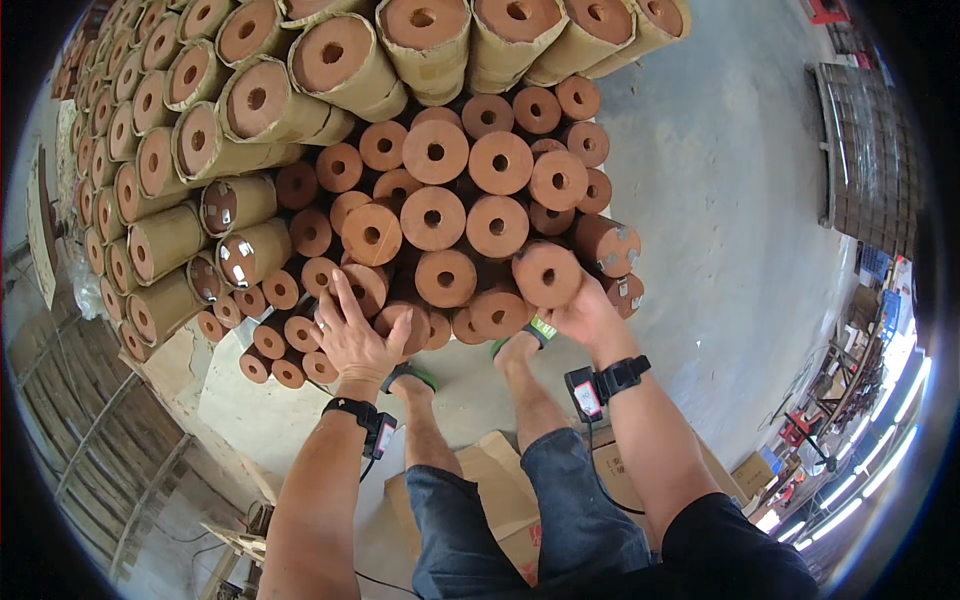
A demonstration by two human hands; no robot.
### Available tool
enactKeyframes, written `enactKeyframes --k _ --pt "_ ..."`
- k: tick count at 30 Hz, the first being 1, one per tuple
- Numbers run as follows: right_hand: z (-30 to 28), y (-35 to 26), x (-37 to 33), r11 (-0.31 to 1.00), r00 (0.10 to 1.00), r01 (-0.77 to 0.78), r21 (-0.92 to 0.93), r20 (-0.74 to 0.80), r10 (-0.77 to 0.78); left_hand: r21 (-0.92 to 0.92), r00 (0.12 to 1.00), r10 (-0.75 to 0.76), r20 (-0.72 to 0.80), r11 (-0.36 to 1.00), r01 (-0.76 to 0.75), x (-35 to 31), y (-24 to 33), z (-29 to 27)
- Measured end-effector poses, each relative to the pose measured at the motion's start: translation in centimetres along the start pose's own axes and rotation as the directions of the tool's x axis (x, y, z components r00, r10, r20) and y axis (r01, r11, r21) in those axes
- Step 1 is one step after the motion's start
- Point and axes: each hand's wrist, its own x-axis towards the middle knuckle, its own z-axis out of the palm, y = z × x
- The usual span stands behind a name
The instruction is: Stacking and organizing cylindrical wooden furniture components on the floor of a workshop.
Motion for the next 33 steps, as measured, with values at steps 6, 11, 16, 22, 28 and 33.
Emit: enactKeyframes --k 6,11,16,22,28,33 --pt "-2.9 3.9 -0.6 0.976 0.997 0.061 -0.208 -0.043 -0.071 0.018 1.0 -0.001 -0.007 1.0 0.002 -0.5 -1.6 -0.5" --pt "-2.5 0.7 -6.1 -0.052 0.646 0.215 -0.975 0.182 -0.741 0.028 1.0 0.008 -0.022 1.0 -0.007 -0.3 -1.1 -0.5" --pt "-1.7 -4.6 -2.1 -0.629 0.457 -0.16 -0.761 0.508 -0.731 0.026 0.999 0.017 -0.04 1.0 -0.016 0.0 -0.5 -0.3" --pt "-2.5 -10.1 -2.2 0.1 0.563 0.631 -0.769 0.366 -0.741 0.031 0.999 0.016 -0.037 0.999 -0.015 -0.1 -0.5 -0.3" --pt "-0.9 -13.3 -1.0 0.698 0.909 0.403 -0.592 0.169 -0.381 0.042 0.999 0.007 -0.037 0.999 -0.005 -0.2 -0.7 -0.2" --pt "-1.6 -13.8 3.1 0.724 0.997 0.06 -0.688 0.001 -0.082 0.017 0.999 0.011 -0.04 1.0 -0.01 -0.1 -0.4 0.1"
